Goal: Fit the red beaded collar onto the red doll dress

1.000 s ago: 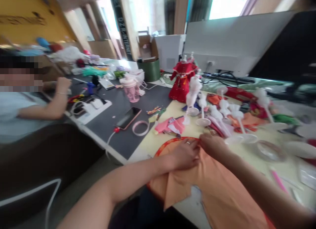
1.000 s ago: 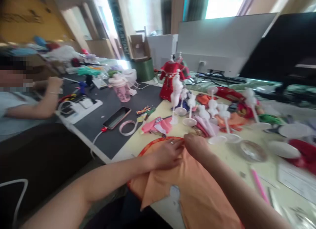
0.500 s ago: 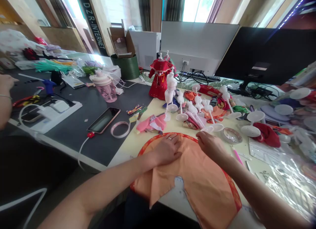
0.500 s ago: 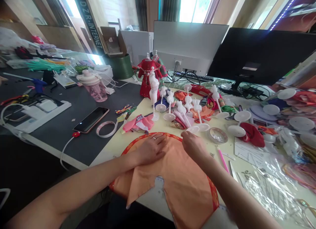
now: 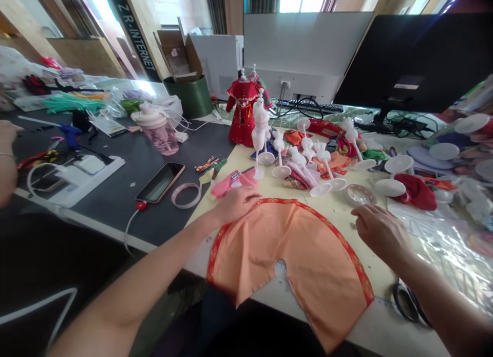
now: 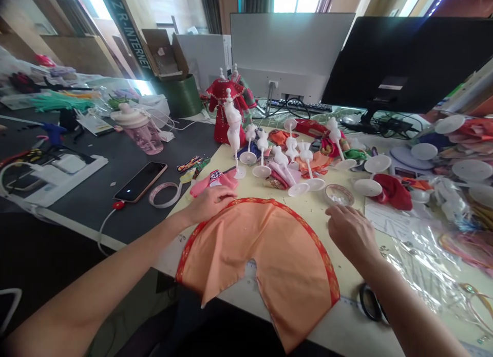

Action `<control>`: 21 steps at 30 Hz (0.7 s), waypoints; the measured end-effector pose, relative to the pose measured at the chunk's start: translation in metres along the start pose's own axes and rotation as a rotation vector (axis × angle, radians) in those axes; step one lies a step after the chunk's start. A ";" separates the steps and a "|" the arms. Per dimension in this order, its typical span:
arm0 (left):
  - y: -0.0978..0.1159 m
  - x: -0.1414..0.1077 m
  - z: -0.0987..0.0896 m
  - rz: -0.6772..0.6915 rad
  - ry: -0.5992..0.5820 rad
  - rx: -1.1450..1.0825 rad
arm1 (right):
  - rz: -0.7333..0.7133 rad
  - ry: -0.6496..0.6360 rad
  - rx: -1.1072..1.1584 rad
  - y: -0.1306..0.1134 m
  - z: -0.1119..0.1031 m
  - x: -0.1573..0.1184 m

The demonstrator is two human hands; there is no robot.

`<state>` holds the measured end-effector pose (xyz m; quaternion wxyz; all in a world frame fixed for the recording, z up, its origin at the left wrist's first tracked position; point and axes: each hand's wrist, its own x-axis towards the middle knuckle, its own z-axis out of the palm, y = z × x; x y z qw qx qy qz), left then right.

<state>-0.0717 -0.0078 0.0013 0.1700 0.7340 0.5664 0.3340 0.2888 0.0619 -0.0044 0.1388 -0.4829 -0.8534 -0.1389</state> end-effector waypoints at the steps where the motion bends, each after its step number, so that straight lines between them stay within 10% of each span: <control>1: -0.005 -0.004 -0.003 -0.017 0.017 0.016 | -0.022 0.033 0.020 -0.009 -0.002 0.002; 12: 0.026 -0.059 0.018 0.107 0.018 0.248 | -0.579 -0.253 0.342 -0.149 -0.003 0.027; 21: 0.045 -0.086 0.042 0.346 -0.230 0.245 | -0.528 -0.254 0.213 -0.134 0.018 0.053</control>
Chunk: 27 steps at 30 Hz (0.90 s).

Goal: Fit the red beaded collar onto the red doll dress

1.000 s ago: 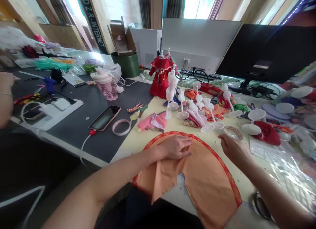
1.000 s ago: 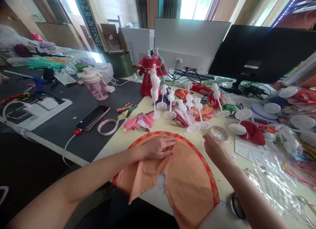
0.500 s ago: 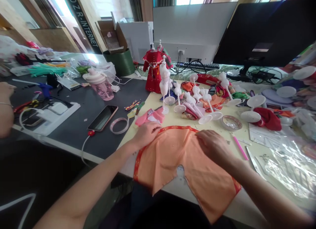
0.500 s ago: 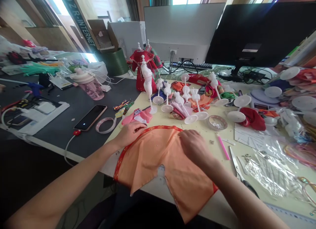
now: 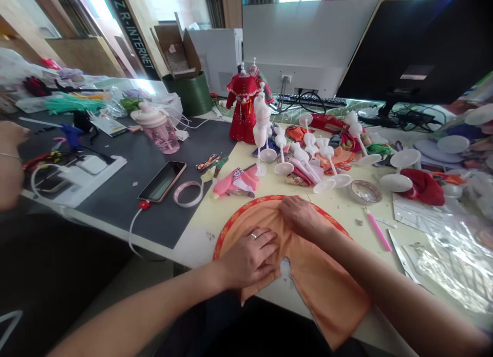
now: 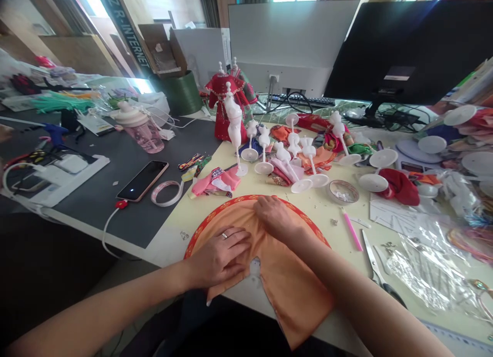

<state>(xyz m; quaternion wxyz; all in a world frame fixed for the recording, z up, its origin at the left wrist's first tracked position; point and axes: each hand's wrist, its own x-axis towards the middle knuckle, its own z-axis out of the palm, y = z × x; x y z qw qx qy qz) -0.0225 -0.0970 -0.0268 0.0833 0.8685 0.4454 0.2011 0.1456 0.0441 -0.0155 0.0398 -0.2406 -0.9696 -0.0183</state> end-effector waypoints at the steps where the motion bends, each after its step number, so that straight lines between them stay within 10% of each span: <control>1: -0.001 0.000 0.000 0.009 0.005 0.001 | 0.029 0.007 -0.001 0.003 -0.003 -0.001; 27: -0.001 -0.004 0.005 0.038 0.065 0.062 | -0.140 -0.237 -0.025 -0.024 -0.021 0.007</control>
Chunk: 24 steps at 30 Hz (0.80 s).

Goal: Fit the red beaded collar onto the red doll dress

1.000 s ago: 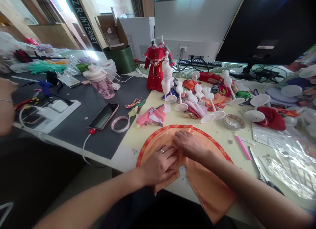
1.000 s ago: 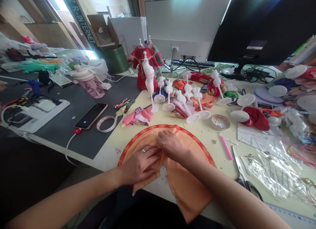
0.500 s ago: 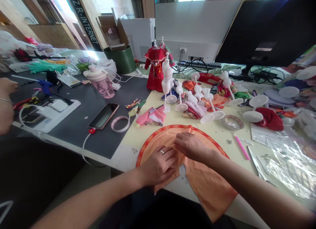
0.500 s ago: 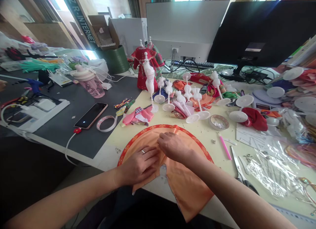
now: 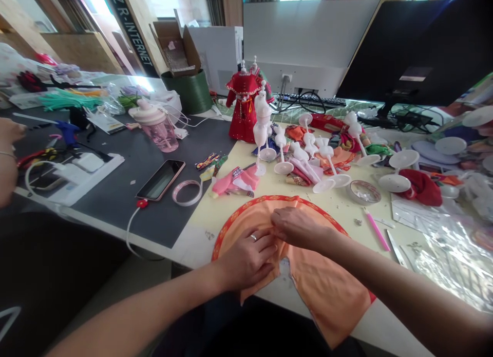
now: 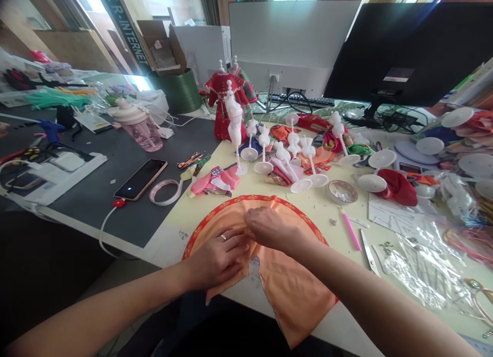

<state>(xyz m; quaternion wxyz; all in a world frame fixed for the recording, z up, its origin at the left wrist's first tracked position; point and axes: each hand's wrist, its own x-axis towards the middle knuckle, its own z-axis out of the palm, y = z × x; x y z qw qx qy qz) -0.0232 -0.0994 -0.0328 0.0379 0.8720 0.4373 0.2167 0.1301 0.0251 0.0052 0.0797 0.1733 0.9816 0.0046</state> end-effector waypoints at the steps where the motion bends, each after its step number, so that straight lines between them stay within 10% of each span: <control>1: 0.000 0.000 -0.001 0.000 -0.007 0.002 | 0.015 -0.003 0.012 0.000 -0.001 -0.001; 24: 0.003 0.003 0.001 -0.176 0.009 0.128 | 0.034 -0.009 0.056 0.000 -0.003 -0.002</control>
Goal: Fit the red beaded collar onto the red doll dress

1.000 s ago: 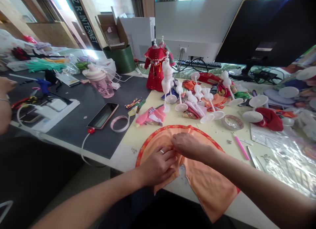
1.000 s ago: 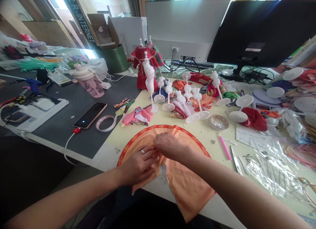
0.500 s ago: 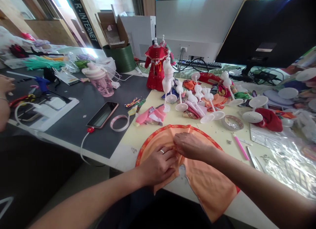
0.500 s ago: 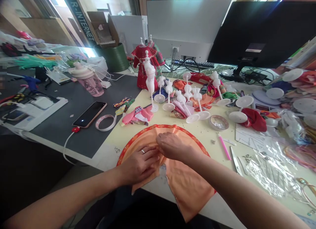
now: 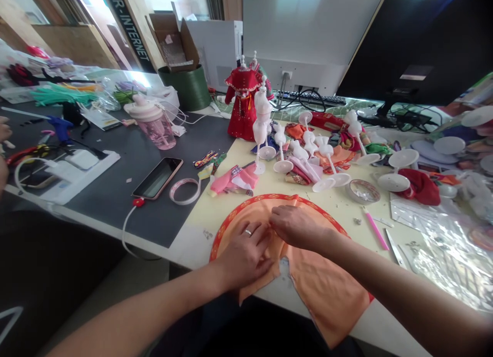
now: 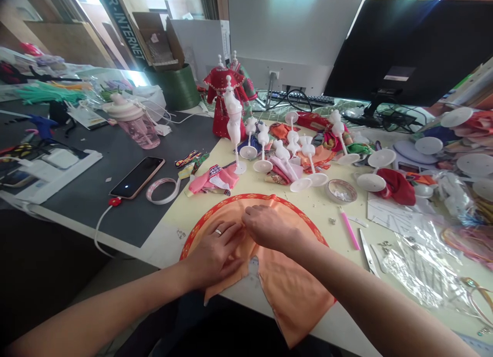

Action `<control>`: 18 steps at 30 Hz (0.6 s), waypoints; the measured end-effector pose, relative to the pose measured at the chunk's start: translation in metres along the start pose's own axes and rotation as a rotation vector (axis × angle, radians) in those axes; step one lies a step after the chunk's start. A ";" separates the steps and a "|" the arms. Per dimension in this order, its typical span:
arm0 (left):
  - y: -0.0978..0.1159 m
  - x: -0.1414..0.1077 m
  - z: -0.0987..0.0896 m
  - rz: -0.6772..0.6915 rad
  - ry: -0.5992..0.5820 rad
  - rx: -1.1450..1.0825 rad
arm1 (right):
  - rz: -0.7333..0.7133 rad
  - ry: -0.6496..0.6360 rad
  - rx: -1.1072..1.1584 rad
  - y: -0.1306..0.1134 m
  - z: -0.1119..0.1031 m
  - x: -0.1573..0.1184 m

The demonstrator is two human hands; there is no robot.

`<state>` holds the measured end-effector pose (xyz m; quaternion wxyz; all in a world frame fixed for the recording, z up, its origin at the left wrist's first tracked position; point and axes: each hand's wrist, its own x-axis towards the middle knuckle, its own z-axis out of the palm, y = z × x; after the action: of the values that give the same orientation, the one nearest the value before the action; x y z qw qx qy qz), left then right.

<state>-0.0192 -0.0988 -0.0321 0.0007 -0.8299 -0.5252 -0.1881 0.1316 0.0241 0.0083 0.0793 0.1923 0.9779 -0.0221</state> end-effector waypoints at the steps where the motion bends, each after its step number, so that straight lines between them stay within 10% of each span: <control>1: 0.000 0.000 0.001 0.006 0.008 0.008 | 0.017 -0.006 -0.004 -0.001 0.000 0.002; 10: 0.001 0.000 0.001 0.001 -0.015 0.022 | 0.228 0.020 0.006 0.007 -0.003 0.006; 18: 0.000 -0.001 -0.002 -0.002 -0.022 -0.037 | 0.641 0.246 0.046 0.079 0.010 -0.057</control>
<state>-0.0203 -0.0999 -0.0307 -0.0205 -0.8313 -0.5224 -0.1887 0.2149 0.0750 0.0065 -0.0404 0.4928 0.8692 0.0052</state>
